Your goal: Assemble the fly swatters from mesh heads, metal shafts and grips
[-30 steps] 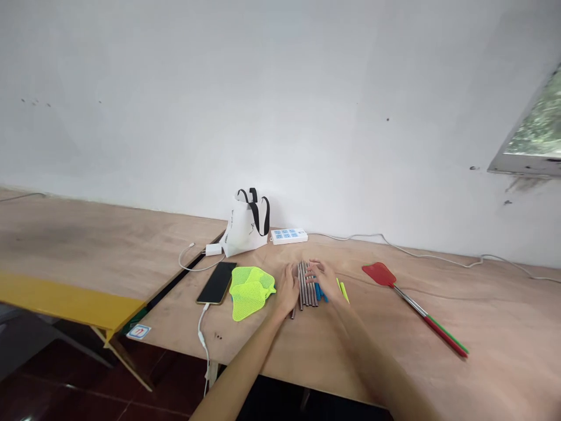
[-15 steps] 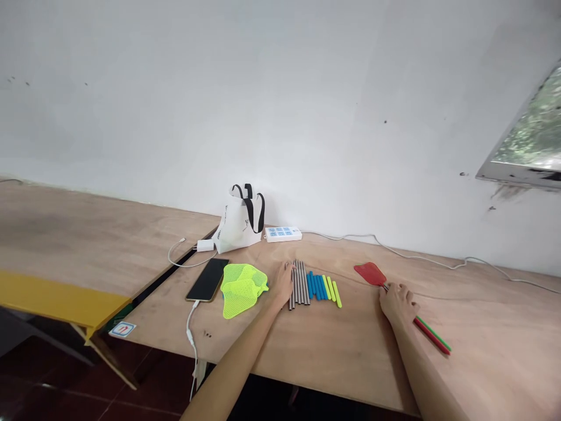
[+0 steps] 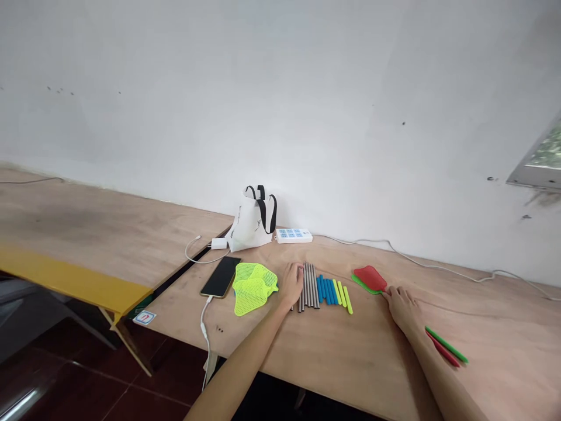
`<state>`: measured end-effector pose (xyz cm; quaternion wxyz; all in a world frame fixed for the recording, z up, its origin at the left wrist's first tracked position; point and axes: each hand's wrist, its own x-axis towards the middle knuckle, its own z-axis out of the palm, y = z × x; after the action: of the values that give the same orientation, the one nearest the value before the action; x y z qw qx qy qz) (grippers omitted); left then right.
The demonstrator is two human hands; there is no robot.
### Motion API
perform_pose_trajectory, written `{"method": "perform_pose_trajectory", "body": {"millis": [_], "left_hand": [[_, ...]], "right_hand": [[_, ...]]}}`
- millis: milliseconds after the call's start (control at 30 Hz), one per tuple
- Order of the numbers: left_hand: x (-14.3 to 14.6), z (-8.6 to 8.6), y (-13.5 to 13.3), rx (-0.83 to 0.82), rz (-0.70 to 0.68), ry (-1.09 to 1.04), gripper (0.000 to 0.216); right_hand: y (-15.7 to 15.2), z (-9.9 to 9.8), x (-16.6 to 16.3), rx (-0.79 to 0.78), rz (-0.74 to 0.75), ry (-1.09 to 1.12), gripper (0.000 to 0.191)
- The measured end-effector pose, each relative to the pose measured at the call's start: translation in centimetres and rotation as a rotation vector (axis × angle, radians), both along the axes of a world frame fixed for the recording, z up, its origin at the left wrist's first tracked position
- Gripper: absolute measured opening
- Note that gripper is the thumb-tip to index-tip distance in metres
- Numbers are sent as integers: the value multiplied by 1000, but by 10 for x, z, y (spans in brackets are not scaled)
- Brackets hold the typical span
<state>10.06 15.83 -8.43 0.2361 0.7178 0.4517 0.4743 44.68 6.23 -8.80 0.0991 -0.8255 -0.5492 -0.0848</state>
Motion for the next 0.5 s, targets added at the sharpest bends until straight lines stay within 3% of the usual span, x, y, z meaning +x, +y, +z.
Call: {"method": "perform_pose_trajectory", "body": {"millis": [200, 400, 500], "left_hand": [[-1, 4, -3, 3, -3, -33, 20], [4, 19, -20, -6, -61, -163, 24], [7, 37, -28, -172, -201, -355, 34]], "right_hand": [[-5, 13, 0, -50, 104, -2, 22], [-13, 34, -20, -10, 112, 29, 30], [-19, 52, -46, 66, 304, 23, 28]]}}
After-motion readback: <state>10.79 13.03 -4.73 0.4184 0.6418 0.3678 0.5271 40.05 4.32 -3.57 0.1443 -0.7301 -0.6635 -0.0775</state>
